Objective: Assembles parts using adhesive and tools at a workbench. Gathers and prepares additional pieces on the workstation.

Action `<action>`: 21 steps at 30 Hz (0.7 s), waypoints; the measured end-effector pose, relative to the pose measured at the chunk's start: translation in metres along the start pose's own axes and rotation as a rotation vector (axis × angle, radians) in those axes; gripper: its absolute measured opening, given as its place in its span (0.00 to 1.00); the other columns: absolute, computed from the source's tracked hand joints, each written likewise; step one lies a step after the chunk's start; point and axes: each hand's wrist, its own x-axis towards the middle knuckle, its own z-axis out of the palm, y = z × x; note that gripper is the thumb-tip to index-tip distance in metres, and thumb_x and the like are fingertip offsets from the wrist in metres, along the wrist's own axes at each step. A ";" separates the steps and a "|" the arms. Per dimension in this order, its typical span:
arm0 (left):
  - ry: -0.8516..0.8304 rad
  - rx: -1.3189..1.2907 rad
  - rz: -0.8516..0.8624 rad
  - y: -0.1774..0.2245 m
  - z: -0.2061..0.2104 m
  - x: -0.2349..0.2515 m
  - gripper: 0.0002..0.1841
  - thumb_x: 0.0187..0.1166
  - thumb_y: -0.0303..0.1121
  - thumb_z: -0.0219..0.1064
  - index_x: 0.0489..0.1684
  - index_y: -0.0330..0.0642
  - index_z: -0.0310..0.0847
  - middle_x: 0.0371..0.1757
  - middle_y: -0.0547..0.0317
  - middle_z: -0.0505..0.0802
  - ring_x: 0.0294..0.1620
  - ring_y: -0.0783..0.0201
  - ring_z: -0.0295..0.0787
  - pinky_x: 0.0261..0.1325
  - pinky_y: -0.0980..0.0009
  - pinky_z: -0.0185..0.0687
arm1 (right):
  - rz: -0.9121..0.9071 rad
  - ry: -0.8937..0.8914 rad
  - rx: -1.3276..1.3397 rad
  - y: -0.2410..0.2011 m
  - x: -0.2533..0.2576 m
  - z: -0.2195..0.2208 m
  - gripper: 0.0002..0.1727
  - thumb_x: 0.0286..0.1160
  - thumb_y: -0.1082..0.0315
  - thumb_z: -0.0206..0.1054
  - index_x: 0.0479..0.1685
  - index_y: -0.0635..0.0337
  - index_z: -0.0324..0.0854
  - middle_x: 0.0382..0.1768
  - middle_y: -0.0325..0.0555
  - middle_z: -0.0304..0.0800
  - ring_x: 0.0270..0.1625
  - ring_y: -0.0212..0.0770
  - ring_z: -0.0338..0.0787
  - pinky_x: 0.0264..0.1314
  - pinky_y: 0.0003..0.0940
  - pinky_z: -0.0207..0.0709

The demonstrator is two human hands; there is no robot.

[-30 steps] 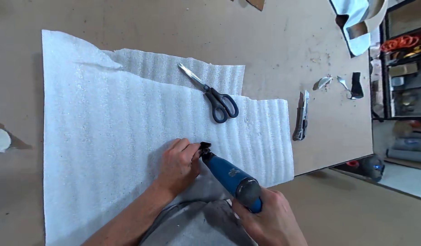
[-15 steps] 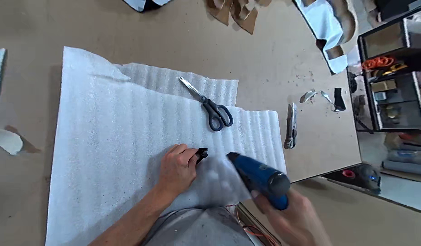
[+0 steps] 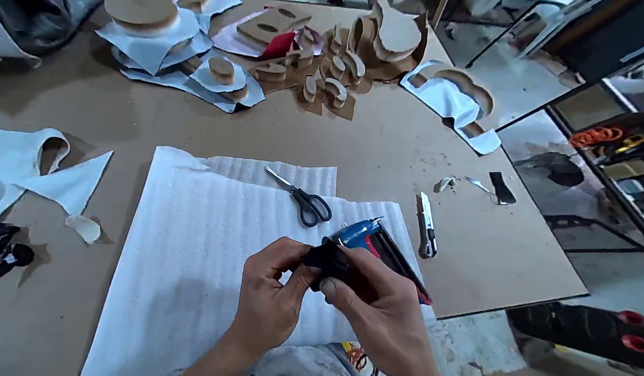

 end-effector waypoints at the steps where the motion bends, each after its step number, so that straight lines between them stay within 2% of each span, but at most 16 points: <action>1: -0.008 0.018 0.031 0.004 0.002 -0.002 0.10 0.81 0.36 0.71 0.45 0.38 0.91 0.40 0.58 0.94 0.40 0.67 0.93 0.47 0.70 0.94 | -0.016 -0.009 0.033 -0.001 0.000 -0.005 0.19 0.74 0.61 0.77 0.57 0.66 0.88 0.44 0.48 0.93 0.39 0.37 0.94 0.41 0.31 0.94; 3: 0.035 0.145 0.127 0.013 0.001 -0.006 0.09 0.81 0.38 0.72 0.51 0.45 0.90 0.44 0.61 0.94 0.43 0.66 0.92 0.47 0.68 0.93 | -0.039 -0.031 0.019 -0.003 0.001 -0.016 0.17 0.73 0.63 0.78 0.53 0.67 0.89 0.43 0.49 0.94 0.39 0.39 0.95 0.40 0.33 0.94; 5: 0.075 0.405 0.283 0.026 -0.003 -0.013 0.15 0.80 0.41 0.68 0.64 0.58 0.84 0.57 0.70 0.89 0.55 0.70 0.89 0.56 0.68 0.90 | -0.046 -0.027 -0.068 -0.006 0.000 -0.026 0.16 0.72 0.62 0.78 0.51 0.66 0.89 0.42 0.47 0.95 0.39 0.39 0.96 0.39 0.33 0.94; 6: 0.063 0.514 0.356 0.033 -0.003 -0.013 0.18 0.80 0.42 0.68 0.67 0.61 0.83 0.62 0.70 0.86 0.61 0.70 0.85 0.59 0.68 0.88 | -0.055 -0.031 -0.122 -0.008 0.000 -0.030 0.16 0.72 0.61 0.77 0.50 0.64 0.89 0.41 0.45 0.95 0.39 0.38 0.96 0.38 0.32 0.94; 8: -0.021 0.655 0.427 0.044 0.002 -0.010 0.18 0.82 0.44 0.69 0.69 0.65 0.84 0.64 0.67 0.85 0.61 0.69 0.84 0.60 0.69 0.86 | -0.079 -0.066 -0.191 -0.011 -0.001 -0.035 0.16 0.73 0.57 0.77 0.48 0.61 0.90 0.40 0.41 0.95 0.39 0.34 0.95 0.37 0.29 0.93; 10: -0.118 0.681 0.445 0.047 0.005 -0.006 0.15 0.84 0.43 0.68 0.66 0.61 0.88 0.57 0.65 0.87 0.57 0.71 0.84 0.57 0.71 0.85 | -0.097 -0.116 -0.189 -0.014 -0.003 -0.036 0.17 0.74 0.55 0.77 0.47 0.61 0.91 0.40 0.41 0.94 0.39 0.34 0.95 0.38 0.29 0.94; 13: -0.140 0.651 0.468 0.044 0.008 -0.002 0.09 0.85 0.38 0.68 0.51 0.51 0.95 0.45 0.65 0.92 0.49 0.73 0.88 0.51 0.76 0.86 | -0.076 -0.171 -0.087 -0.016 -0.005 -0.036 0.16 0.75 0.60 0.75 0.50 0.66 0.89 0.42 0.45 0.95 0.41 0.35 0.96 0.42 0.32 0.94; 15: -0.096 0.668 0.487 0.044 0.014 -0.005 0.09 0.86 0.37 0.67 0.45 0.47 0.94 0.43 0.64 0.95 0.47 0.74 0.90 0.49 0.78 0.87 | -0.046 -0.183 0.057 -0.015 -0.007 -0.036 0.18 0.76 0.61 0.74 0.52 0.69 0.89 0.43 0.47 0.95 0.42 0.35 0.95 0.45 0.32 0.93; 17: -0.053 0.644 0.467 0.044 0.020 -0.007 0.11 0.87 0.38 0.65 0.43 0.45 0.92 0.43 0.63 0.95 0.47 0.75 0.91 0.49 0.79 0.88 | -0.044 -0.176 0.191 -0.013 -0.008 -0.034 0.18 0.76 0.61 0.75 0.54 0.69 0.88 0.44 0.47 0.95 0.43 0.34 0.95 0.47 0.31 0.92; 21: 0.010 0.444 0.285 0.033 0.027 -0.008 0.11 0.86 0.41 0.66 0.41 0.45 0.91 0.42 0.67 0.92 0.44 0.76 0.90 0.48 0.79 0.90 | -0.041 -0.120 0.334 -0.002 -0.010 -0.024 0.17 0.76 0.62 0.75 0.53 0.68 0.89 0.44 0.46 0.95 0.43 0.32 0.94 0.47 0.29 0.91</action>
